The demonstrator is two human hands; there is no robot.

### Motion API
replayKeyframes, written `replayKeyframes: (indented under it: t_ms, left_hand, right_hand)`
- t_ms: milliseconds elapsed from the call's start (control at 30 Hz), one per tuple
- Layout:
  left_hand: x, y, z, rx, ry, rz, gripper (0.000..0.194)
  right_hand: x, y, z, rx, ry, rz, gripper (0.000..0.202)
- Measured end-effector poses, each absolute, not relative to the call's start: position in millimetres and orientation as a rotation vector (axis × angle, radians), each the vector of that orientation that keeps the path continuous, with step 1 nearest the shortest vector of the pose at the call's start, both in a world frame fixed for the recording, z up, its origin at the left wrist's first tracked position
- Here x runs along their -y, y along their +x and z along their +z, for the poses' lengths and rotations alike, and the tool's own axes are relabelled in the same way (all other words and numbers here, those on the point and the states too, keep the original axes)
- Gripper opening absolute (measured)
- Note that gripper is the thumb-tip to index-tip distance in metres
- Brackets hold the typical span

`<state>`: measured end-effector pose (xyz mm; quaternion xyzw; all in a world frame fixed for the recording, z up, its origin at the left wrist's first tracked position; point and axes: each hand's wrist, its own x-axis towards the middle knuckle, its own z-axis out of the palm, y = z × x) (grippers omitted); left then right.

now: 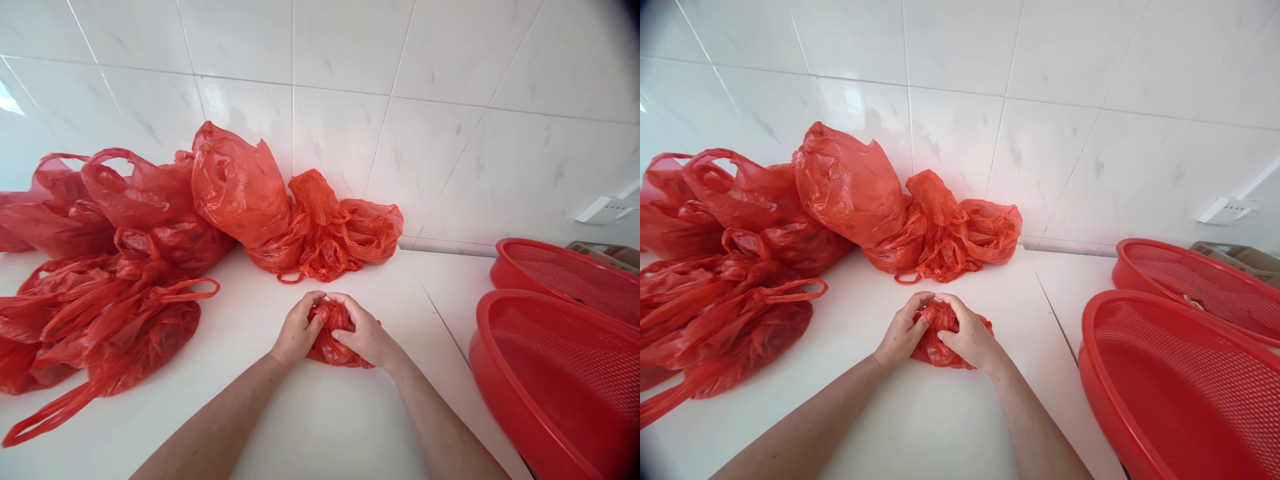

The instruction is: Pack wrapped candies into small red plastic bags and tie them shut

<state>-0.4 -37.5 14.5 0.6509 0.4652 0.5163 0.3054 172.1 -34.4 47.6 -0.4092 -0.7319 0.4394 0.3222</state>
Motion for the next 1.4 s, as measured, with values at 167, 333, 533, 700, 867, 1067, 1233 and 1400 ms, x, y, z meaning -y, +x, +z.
replayKeyframes:
  t_ms: [167, 333, 533, 700, 867, 1067, 1233, 1400]
  left_hand:
    - [36, -2, 10, -1.321, 1.709, 1.287, 0.024]
    - [35, -2, 9, -1.398, 1.757, 1.362, 0.024]
    - [37, -2, 10, -1.408, 1.815, 1.415, 0.024]
    - [39, -2, 13, -1.391, 1.822, 1.401, 0.025]
    - [41, -2, 16, -1.326, 1.894, 1.339, 0.038]
    - [40, 1, 15, -1.356, 1.872, 1.285, 0.03]
    - [39, 1, 13, -1.377, 1.778, 1.257, 0.025]
    - [39, 1, 13, -1.382, 1.75, 1.274, 0.022]
  right_hand:
    - [30, 169, 40, 1.884, -1.246, 0.955, 0.06]
    - [22, 168, 30, 1.858, -1.235, 0.736, 0.037]
    - [22, 166, 26, 1.82, -1.237, 0.775, 0.023]
    - [24, 165, 29, 1.816, -1.21, 0.872, 0.021]
    - [25, 164, 30, 1.813, -1.197, 0.867, 0.022]
    - [26, 164, 28, 1.822, -1.209, 0.815, 0.032]
    - [26, 164, 26, 1.832, -1.201, 0.812, 0.033]
    - [25, 164, 26, 1.848, -1.173, 0.798, 0.036]
